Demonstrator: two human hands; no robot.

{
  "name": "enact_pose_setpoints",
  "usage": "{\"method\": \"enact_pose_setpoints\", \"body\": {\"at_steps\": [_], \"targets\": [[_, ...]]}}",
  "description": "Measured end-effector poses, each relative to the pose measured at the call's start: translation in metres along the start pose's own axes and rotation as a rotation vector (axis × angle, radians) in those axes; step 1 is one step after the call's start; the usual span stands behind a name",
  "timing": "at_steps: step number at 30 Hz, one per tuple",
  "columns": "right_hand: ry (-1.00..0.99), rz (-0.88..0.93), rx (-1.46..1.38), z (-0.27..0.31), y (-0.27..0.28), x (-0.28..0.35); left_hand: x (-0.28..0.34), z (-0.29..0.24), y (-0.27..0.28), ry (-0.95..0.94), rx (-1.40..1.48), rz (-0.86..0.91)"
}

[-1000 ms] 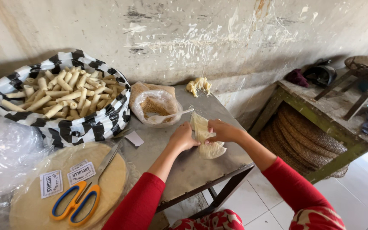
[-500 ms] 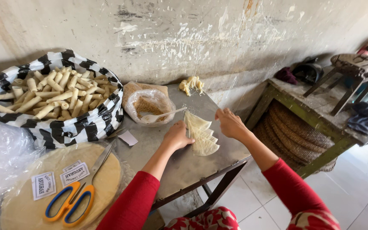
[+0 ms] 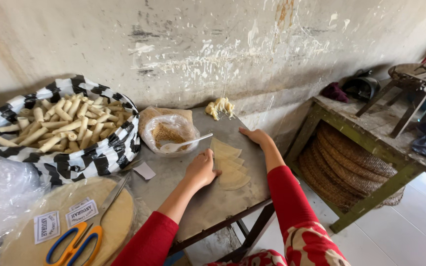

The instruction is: The person folds sheets of dough around filling by hand. They scoop a brown paste onto the dough, fold it into triangles, and then place the folded items into a plastic bag.

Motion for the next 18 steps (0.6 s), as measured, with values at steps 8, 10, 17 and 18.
{"method": "enact_pose_setpoints", "body": {"at_steps": [8, 10, 17, 18], "targets": [[0.038, -0.090, -0.134, -0.008, 0.008, -0.003, 0.001, -0.002, -0.001, 0.019, 0.059, 0.008], [0.064, -0.108, -0.128, -0.007, 0.011, -0.003, 0.000, 0.000, -0.001, 0.003, 0.074, -0.001], [0.100, -0.143, -0.307, -0.017, 0.011, 0.001, 0.000, 0.003, 0.004, 0.020, 0.129, 0.038], [0.102, -0.144, -0.321, -0.017, 0.011, 0.002, 0.000, 0.004, 0.004, 0.019, 0.127, 0.039]]}}
Point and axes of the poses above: each hand's wrist, its own x-axis away from the middle knuckle, its own y-axis out of the back of the hand, z = x × y, the point moved 2 cm from there along -x, towards the middle knuckle, and after that the axes turned 4 degrees about z, right-handed, at the moved point
